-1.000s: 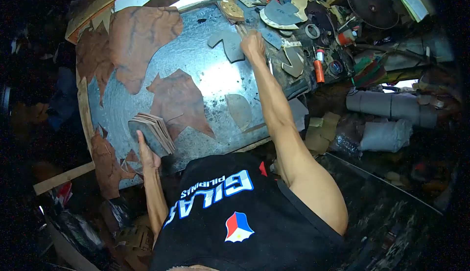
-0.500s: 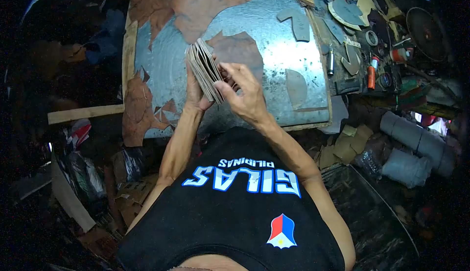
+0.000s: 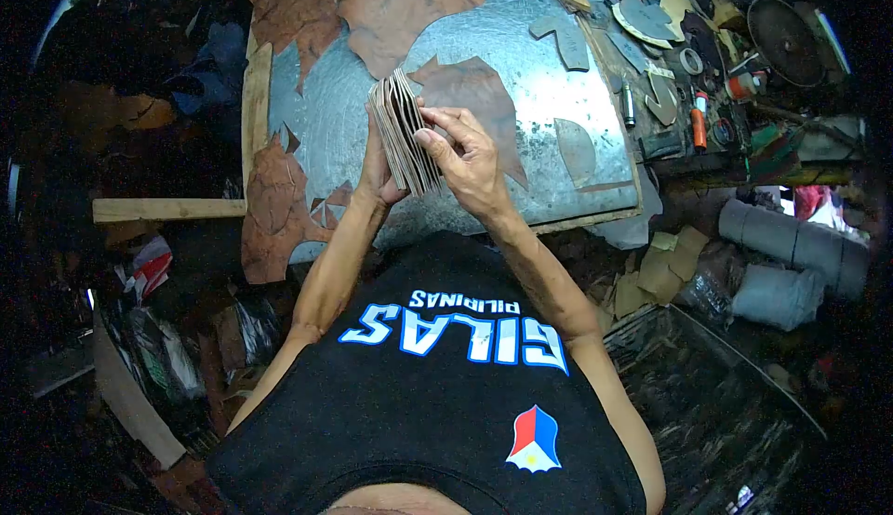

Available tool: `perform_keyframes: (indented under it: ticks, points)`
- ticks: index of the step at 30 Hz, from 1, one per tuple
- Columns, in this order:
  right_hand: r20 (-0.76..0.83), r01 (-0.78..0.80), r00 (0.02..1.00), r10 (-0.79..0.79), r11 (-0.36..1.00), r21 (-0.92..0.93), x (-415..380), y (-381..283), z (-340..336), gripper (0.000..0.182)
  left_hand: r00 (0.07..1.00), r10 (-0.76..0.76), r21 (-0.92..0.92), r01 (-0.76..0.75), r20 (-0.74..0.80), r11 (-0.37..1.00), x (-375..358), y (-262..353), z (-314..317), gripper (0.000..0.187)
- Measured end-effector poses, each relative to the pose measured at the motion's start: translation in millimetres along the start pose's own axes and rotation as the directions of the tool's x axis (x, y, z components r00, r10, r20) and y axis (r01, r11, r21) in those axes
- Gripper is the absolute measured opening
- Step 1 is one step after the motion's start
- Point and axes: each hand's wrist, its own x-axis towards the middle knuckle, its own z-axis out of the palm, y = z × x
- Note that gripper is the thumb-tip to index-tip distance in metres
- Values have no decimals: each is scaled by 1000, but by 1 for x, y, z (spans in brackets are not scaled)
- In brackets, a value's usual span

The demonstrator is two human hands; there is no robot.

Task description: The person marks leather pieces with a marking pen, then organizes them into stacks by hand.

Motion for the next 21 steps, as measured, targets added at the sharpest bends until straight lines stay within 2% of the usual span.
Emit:
perform_keyframes:
  ticks: [3,5,7,9,12,14,16,17,20,21]
  points:
    - [18,25,1000,-24,1000,-14,2,4,8,35,1000,-9,-30,10,28,1000,-6,9,3,76]
    - [-7,-15,1000,15,999,30,2,3,17,36,999,24,105,-19,-47,994,-7,14,15,72]
    - [-29,-53,998,56,996,69,4,1,23,36,999,31,126,-28,-23,992,-6,21,10,73]
    - [10,5,1000,-3,986,-165,10,-1,27,38,999,10,132,-14,31,991,-3,30,-2,79]
    - [-25,82,996,-88,976,-202,20,11,33,41,999,43,56,-41,-22,998,3,35,-15,73]
    - [4,66,998,-67,974,-218,26,8,35,38,997,68,70,-65,-41,995,6,41,-14,74]
    - [3,200,977,-212,912,-359,32,10,37,34,994,92,155,-82,-62,985,7,45,-10,76]
    - [18,222,972,-234,891,-397,34,8,38,34,993,110,188,-100,-41,977,6,47,-7,78]
    - [13,200,976,-218,867,-457,34,17,40,36,977,167,274,-126,-133,954,6,48,-13,80]
    - [14,200,976,-218,868,-455,34,19,40,36,974,190,306,-145,-121,941,8,48,-15,80]
